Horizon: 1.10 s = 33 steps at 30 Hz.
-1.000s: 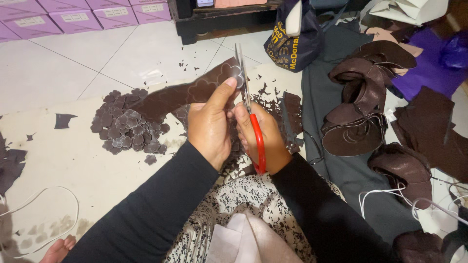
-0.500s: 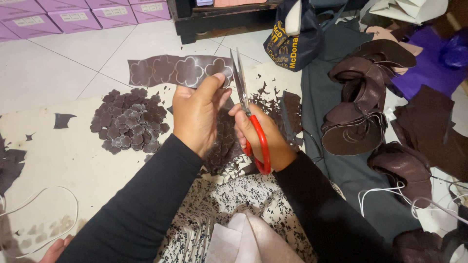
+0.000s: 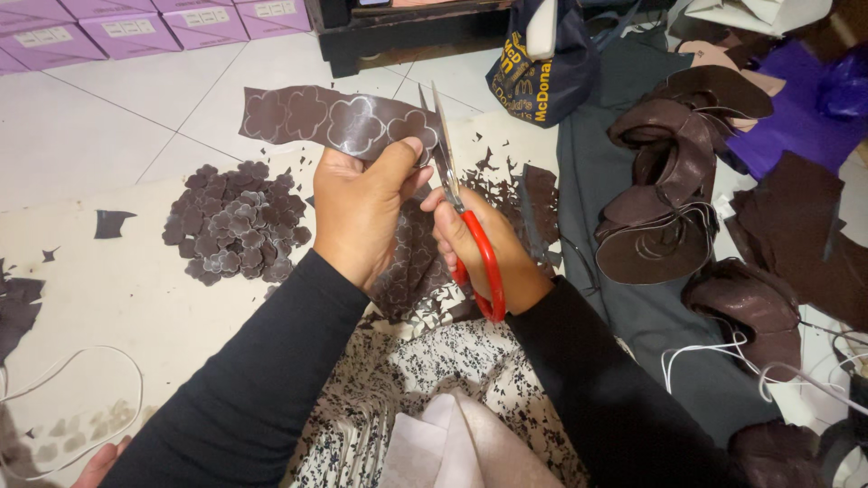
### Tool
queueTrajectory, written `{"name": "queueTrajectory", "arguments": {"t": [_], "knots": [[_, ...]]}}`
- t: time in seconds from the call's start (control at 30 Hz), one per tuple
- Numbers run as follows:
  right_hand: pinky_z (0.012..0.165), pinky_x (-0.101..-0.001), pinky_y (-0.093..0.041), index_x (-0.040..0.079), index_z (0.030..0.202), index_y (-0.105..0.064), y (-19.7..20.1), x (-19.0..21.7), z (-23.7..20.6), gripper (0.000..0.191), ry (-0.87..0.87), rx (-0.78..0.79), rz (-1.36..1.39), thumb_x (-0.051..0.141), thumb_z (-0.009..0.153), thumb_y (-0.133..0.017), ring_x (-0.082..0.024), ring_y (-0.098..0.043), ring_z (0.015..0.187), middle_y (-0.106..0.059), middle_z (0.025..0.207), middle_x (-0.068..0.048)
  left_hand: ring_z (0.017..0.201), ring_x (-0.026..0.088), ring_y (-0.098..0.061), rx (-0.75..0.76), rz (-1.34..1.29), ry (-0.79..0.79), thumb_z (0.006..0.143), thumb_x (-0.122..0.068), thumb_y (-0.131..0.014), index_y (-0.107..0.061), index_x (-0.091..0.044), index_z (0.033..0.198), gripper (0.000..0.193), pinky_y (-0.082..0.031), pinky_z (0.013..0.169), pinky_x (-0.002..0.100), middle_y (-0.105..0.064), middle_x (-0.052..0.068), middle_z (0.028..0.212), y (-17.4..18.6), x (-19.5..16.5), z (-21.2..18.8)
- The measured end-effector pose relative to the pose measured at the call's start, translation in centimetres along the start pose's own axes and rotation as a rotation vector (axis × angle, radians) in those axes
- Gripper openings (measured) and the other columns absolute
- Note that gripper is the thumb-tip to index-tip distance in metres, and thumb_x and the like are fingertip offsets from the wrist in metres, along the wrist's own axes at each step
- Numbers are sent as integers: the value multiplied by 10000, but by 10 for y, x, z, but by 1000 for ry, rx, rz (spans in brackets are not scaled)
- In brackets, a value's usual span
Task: The person uses red-handled scissors to cut flower-shaped pieces from a dark brown patterned sheet. The cut shapes are placed in a growing pile on the floor to the left while the remaining sheet is held and rotated as needed.
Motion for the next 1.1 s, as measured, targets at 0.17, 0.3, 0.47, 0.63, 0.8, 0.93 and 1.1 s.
{"name": "queueTrajectory", "arguments": {"t": [0.17,0.3,0.47,0.63,0.8,0.93,1.1], "knots": [[555,-219,-398,59,1167,-551,1,4,0,336,32,-7,-105,376,1055,-535,-54,-440,639,-446,758,36,855,106,-687,-7,2,3,923,12,-670,-604,-52,1089,190,-617,726,266,-709,42,1008,0,0,0],[526,-220,-372,46,1133,-564,0,4,1,348,13,-31,-85,385,1054,-539,-56,-430,598,-436,725,39,854,108,-687,-7,-4,6,925,14,-670,-604,-55,1095,195,-619,726,269,-708,43,1011,0,0,0],[479,-228,-359,25,1084,-577,-5,3,2,385,2,-85,-69,406,1046,-539,-54,-426,550,-434,671,42,851,106,-685,-27,-16,19,921,15,-672,-603,-58,1099,204,-619,719,264,-706,41,1008,0,1,0],[456,-230,-348,23,1067,-585,-7,3,1,415,-29,-114,-86,434,1029,-548,-51,-414,524,-437,658,47,863,115,-697,-37,-46,23,920,5,-672,-611,-55,1107,206,-615,720,259,-713,46,1012,2,2,-1],[451,-227,-324,28,1066,-581,-6,4,-1,437,-49,-91,-64,461,1012,-568,-50,-389,518,-422,663,56,882,93,-686,-20,-42,0,943,-27,-659,-609,-73,1122,191,-628,729,262,-696,31,1041,4,1,1],[454,-224,-308,34,1054,-600,-5,5,-3,426,-74,-83,-75,456,997,-583,-43,-382,532,-422,670,60,877,78,-675,19,0,-17,977,-59,-657,-632,-59,1131,156,-620,728,251,-704,31,1049,9,-4,4],[507,-217,-369,40,1022,-627,-3,8,-3,417,-43,-95,-211,454,1005,-581,-35,-445,582,-481,695,62,824,85,-687,1,12,-26,960,-41,-666,-644,-44,1096,138,-617,709,248,-721,33,1003,10,-7,5]]}}
Point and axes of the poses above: each hand's wrist, its own z-axis towards the middle knuckle, its own y-axis out of the back of the hand, x = y × z, the point moved 4 cm from there along z, towards the middle knuckle
